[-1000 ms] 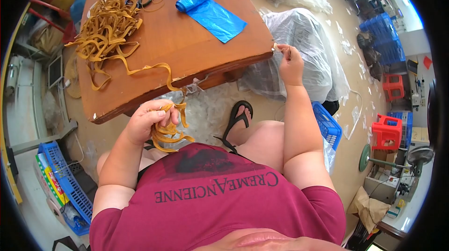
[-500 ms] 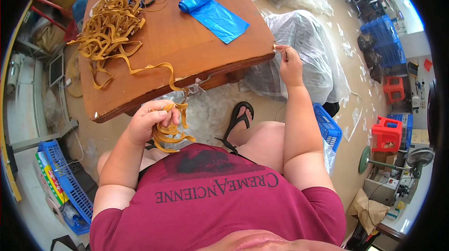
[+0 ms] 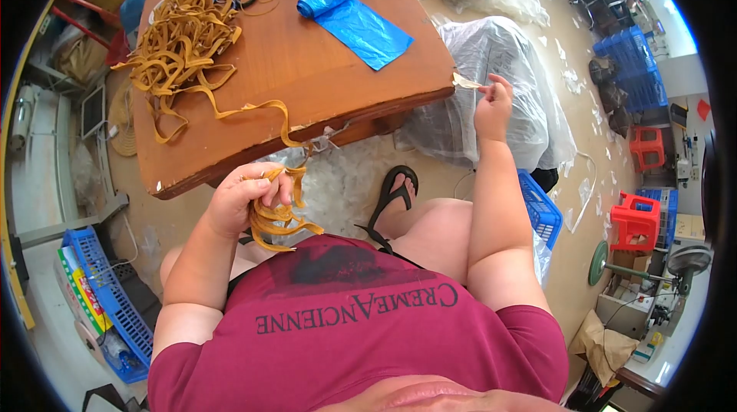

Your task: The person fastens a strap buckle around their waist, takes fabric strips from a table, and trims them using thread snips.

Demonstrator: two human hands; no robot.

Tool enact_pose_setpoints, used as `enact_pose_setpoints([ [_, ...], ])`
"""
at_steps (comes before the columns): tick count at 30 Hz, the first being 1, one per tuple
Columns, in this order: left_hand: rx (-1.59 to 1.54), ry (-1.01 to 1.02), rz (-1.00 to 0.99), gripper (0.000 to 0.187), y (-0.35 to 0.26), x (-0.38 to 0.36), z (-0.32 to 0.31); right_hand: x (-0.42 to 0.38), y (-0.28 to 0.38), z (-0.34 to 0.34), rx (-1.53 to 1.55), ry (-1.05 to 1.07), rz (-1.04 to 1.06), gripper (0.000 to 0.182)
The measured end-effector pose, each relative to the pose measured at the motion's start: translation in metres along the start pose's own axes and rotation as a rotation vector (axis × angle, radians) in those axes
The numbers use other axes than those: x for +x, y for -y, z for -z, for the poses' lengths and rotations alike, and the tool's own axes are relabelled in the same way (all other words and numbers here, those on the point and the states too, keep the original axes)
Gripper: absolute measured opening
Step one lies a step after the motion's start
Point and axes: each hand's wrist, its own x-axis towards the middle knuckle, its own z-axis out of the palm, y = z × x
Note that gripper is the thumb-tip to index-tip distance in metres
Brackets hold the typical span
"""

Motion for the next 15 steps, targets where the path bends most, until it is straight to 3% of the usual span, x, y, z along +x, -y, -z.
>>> enact_pose_setpoints([
  [4,-0.009,-0.007,-0.014,0.034,0.000,0.000,-0.001,0.009,0.036,0.016,0.347,-0.001,-0.277,0.016],
  [7,-0.019,0.001,-0.001,0.034,0.000,-0.001,0.001,0.003,0.043,0.014,0.244,0.288,-0.200,0.013],
  [12,-0.021,-0.011,-0.020,0.034,0.000,-0.001,-0.002,0.000,0.042,0.001,0.052,0.371,-0.235,0.040],
  [15,-0.022,0.004,-0.016,0.034,-0.003,-0.004,-0.002,0.002,0.050,0.005,0.113,0.448,-0.301,0.038],
])
